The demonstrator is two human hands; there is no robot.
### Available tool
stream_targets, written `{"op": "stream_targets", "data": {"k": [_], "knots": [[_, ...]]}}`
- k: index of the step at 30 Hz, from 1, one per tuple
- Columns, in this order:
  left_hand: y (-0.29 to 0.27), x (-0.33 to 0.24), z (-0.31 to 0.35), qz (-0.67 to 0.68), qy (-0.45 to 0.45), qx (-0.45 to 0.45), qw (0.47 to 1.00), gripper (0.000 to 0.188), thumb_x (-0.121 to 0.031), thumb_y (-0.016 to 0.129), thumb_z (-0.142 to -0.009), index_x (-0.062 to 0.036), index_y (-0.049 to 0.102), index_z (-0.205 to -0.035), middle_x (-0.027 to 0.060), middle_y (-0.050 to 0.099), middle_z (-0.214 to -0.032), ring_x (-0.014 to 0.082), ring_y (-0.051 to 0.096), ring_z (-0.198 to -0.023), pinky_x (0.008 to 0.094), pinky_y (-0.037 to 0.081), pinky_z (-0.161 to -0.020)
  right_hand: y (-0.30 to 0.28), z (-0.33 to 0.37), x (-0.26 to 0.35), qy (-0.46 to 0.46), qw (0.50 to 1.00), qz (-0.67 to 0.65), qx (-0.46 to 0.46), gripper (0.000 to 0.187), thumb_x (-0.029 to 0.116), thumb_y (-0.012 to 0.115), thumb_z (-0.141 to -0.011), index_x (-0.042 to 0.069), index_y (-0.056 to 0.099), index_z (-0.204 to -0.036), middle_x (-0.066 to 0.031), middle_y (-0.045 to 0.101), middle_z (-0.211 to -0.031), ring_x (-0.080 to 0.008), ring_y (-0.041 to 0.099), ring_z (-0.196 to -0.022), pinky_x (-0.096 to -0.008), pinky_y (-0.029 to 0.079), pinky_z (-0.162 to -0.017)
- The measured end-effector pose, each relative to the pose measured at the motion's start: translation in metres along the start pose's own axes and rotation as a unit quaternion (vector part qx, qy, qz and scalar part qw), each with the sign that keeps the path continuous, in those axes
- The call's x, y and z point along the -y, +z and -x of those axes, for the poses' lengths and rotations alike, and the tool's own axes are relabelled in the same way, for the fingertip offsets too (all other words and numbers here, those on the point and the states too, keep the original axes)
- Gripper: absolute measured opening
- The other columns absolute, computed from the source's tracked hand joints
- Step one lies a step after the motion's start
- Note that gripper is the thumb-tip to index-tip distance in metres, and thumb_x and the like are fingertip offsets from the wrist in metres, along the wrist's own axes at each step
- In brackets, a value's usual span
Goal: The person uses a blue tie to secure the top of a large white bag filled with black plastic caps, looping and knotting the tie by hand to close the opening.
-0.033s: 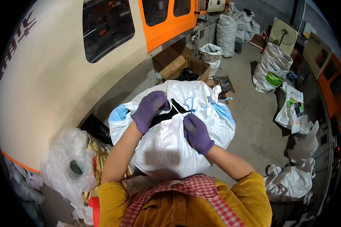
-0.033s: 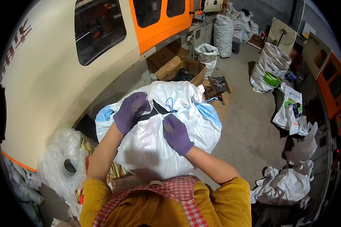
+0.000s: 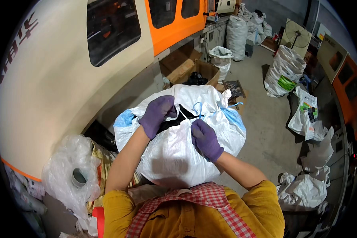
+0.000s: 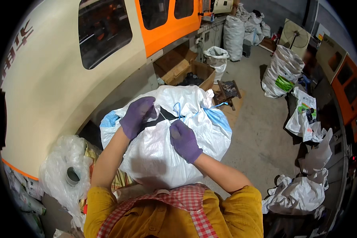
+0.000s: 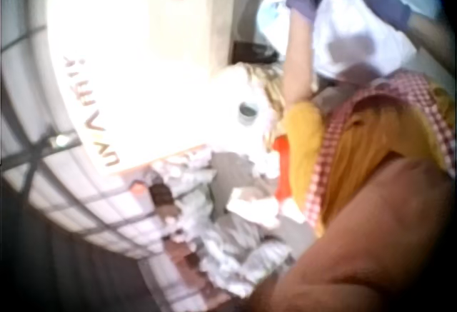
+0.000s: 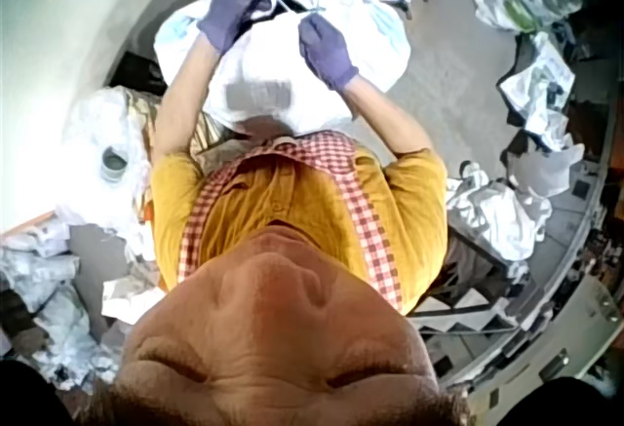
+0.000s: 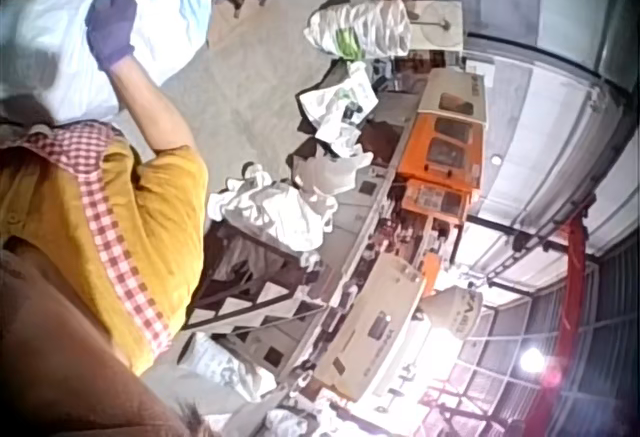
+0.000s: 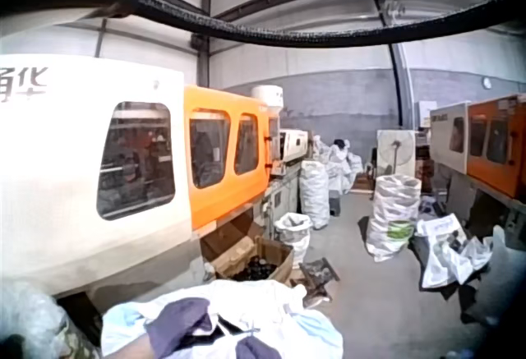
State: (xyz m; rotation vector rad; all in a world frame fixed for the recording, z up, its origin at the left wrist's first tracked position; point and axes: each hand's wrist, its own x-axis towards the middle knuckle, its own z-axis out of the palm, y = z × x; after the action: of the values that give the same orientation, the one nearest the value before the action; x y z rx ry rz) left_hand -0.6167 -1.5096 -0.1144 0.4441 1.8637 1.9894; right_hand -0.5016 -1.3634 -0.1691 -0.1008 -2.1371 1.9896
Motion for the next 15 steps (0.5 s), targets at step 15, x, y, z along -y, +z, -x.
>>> {"op": "stream_targets", "data": {"k": [15], "knots": [[-0.078,-0.03,-0.028,0.062,0.38,-0.334,0.86,0.01,-0.016,0.055,-0.082,-0.0077,0.059,-0.078,0.0024,0.057,-0.071,0.0132,0.051,-0.06,0.0287,0.041,-0.056,-0.041,-0.014,0.09,-0.443,0.816,0.344,-0.139,0.026,0.005,0.06,-0.07,0.005,0.056,-0.096,-0.0129,0.057,-0.099,-0.031,0.055,-0.09,-0.038,0.043,-0.078]]}}
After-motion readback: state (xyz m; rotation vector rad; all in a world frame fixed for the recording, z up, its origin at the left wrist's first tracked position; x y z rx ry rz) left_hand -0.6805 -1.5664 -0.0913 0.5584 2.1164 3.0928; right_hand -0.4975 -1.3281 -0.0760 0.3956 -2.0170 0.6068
